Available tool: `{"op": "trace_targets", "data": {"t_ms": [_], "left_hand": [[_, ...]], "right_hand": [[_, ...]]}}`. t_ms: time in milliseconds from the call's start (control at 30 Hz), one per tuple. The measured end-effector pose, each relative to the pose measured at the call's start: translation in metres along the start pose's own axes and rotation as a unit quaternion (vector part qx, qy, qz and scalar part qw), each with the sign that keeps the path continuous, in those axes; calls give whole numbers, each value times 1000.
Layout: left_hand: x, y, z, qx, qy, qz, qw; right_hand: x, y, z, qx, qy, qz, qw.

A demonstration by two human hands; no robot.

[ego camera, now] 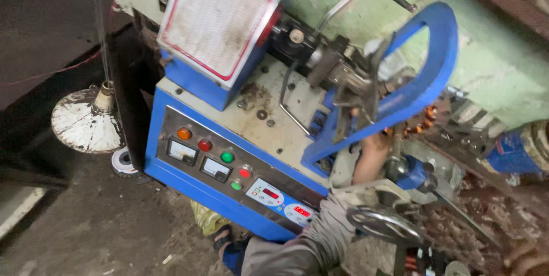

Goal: The person operates a blue motor winding machine to wrap copper wire around a stator core. They manually guide the wire into the slots, use a red-handled tool to press the wire down, and periodically rotate the stator to access different sections. The process involves repetitive winding and manual adjustments to ensure the wire is seated correctly.

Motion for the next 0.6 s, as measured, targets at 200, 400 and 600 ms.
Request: {"op": "trace_targets", "data": {"t_ms": [200,400,600], "left_hand": [[8,-34,-55,106,-71,-96,987],[47,-44,-105,197,-104,-148,963],[78,-45,-127,200,-80,-164,963]], "right_hand": [[-15,29,-26,-50,-68,42,996],[26,13,1,-57,-79,48,994],[100,4,69,-26,-3,-15,1000]]}}
Point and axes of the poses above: each hand's wrist, its own y-axis away from the middle knuckle, its own x-axis out of the palm, z = x × y, the point moved 1 cm from there along -y, towards the middle knuckle, and after that the axes turned 10 degrees about y, right-handed, at the moved point
